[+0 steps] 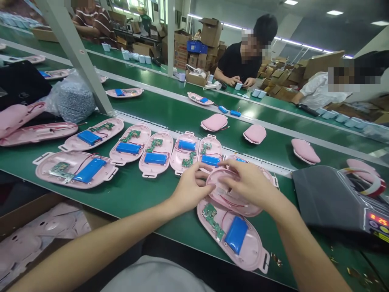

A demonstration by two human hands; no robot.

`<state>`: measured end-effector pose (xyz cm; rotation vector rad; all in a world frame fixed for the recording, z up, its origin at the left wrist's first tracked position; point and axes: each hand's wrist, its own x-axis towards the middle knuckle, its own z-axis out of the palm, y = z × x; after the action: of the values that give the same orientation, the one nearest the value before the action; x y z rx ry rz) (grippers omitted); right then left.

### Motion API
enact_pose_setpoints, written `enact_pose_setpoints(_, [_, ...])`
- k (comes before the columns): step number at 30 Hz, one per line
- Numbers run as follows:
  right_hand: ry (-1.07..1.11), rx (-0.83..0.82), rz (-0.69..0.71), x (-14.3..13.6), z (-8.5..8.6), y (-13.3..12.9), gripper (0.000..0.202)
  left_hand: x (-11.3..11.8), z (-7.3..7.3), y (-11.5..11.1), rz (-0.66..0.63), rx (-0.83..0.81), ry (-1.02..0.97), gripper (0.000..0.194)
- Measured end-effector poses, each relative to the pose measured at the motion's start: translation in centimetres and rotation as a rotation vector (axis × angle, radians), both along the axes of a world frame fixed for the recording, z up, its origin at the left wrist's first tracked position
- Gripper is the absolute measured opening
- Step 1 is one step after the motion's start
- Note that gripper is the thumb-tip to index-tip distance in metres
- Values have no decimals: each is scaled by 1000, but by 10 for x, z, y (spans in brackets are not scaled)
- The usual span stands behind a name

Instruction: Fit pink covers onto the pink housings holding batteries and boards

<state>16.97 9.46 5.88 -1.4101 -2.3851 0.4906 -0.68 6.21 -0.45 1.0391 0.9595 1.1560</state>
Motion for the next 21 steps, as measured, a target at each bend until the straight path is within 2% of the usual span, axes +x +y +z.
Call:
enact_pose_setpoints(2, [84, -186, 10, 10, -1, 5, 35, -1, -2, 0, 4, 5, 36, 30])
enact_pose_setpoints(4, [187, -236, 26, 16, -2, 3, 37, -2, -3, 0, -26, 51, 66, 25])
enact_pose_setpoints(7, [198, -184, 53, 12, -6, -5, 29, -1, -3, -1, -54, 103, 81, 25])
enact_pose_setpoints(11, [185, -92, 27, 0, -14, -4, 16, -2, -4, 0, -54, 73, 99, 26])
enact_pose_setpoints(15, [266, -50, 55, -6, -14, -1, 24, -7, -4, 5, -198, 181, 220, 15])
enact_pose_setpoints(17, [276, 37, 38, -1, -13, -12, 30, -8, -1, 6, -191, 253, 330, 12])
enact_pose_setpoints(19, [339, 158, -44, 17, -15, -35, 39, -7, 3, 6, -136, 301, 415, 13])
enact_pose_setpoints(20, [423, 245, -155, 31, -20, -49, 41, -8, 4, 6, -114, 319, 444, 15])
enact_pose_setpoints(21, [542, 349, -326, 49, -26, -63, 40, -9, 4, 7, -101, 316, 488, 15])
